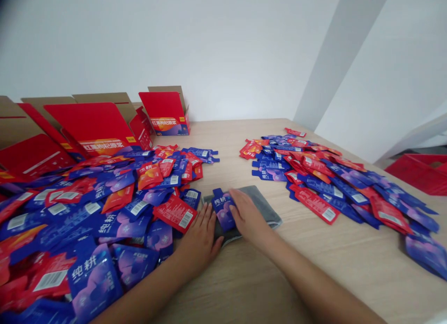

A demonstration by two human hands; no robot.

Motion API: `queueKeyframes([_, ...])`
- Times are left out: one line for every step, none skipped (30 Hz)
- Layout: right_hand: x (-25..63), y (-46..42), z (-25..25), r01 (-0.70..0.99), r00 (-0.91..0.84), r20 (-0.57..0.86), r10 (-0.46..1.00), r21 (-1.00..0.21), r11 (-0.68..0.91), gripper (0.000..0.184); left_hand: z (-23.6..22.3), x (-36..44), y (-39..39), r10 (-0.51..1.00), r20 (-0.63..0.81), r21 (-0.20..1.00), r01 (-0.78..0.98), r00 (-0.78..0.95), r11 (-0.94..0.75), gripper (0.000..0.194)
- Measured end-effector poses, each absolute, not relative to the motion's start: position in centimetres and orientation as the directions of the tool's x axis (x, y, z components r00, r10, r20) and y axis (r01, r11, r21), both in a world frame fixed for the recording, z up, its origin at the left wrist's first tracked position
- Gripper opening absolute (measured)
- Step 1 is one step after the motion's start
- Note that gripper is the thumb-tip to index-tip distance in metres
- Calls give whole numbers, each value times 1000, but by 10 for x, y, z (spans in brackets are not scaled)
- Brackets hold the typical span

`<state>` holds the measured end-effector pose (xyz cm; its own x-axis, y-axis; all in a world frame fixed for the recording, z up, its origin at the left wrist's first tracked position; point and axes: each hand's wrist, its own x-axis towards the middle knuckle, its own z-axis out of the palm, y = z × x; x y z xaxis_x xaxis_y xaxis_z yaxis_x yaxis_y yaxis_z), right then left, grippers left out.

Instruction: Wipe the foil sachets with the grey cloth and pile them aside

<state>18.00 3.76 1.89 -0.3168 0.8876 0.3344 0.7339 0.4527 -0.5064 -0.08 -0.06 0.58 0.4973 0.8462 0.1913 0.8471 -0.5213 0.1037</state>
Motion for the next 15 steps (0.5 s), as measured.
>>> queueKeyframes([174, 31, 17, 751, -391, 328, 860, -426, 504, 47, 5, -1, 0, 843, 190, 101, 844, 503, -526, 62])
queueKeyframes([169, 25, 15, 760, -465, 307, 831, -343, 552, 47, 5, -2, 0, 838, 189, 96, 840, 511, -534, 62])
queueKeyframes([165, 21, 15, 765, -525, 275, 806, -263, 588, 48, 4, -2, 0, 832, 193, 89, 836, 520, -542, 62])
queueKeyframes([162, 18, 15, 765, -572, 237, 786, -192, 615, 48, 3, -2, 0, 827, 199, 82, 832, 526, -549, 62])
queueKeyframes([161, 17, 16, 765, -602, 199, 773, -132, 630, 48, 2, -3, 0, 821, 206, 76, 828, 532, -556, 62])
queueKeyframes([161, 17, 17, 770, -615, 167, 771, -86, 633, 48, 1, -3, 1, 819, 214, 72, 827, 533, -557, 62])
queueKeyframes([163, 20, 18, 783, -609, 143, 780, -51, 620, 48, 0, -3, 0, 820, 222, 71, 830, 528, -554, 61])
queueKeyframes([166, 24, 19, 805, -586, 126, 801, -26, 593, 47, 0, -2, 0, 823, 225, 72, 834, 521, -547, 60])
queueKeyframes([169, 28, 20, 834, -547, 117, 829, -8, 551, 46, 0, -2, 0, 828, 224, 72, 839, 514, -540, 60])
queueKeyframes([173, 32, 20, 866, -497, 115, 860, 6, 500, 46, 1, -2, 0, 833, 219, 71, 843, 509, -534, 60])
queueKeyframes([176, 36, 21, 894, -445, 121, 887, 13, 447, 46, 2, -1, 0, 836, 211, 69, 845, 507, -530, 61])
queueKeyframes([179, 38, 22, 914, -404, 127, 906, 12, 406, 46, 3, -1, -1, 838, 203, 65, 846, 507, -529, 62])
queueKeyframes([180, 39, 24, 928, -371, 135, 919, 6, 373, 48, 5, -1, -1, 837, 194, 61, 845, 512, -531, 63])
queueKeyframes([181, 39, 26, 938, -343, 144, 928, -4, 348, 48, 6, 0, -1, 837, 186, 58, 844, 515, -533, 63])
queueKeyframes([181, 38, 29, 944, -321, 154, 934, -20, 328, 49, 7, 0, -1, 836, 178, 57, 843, 519, -535, 63])
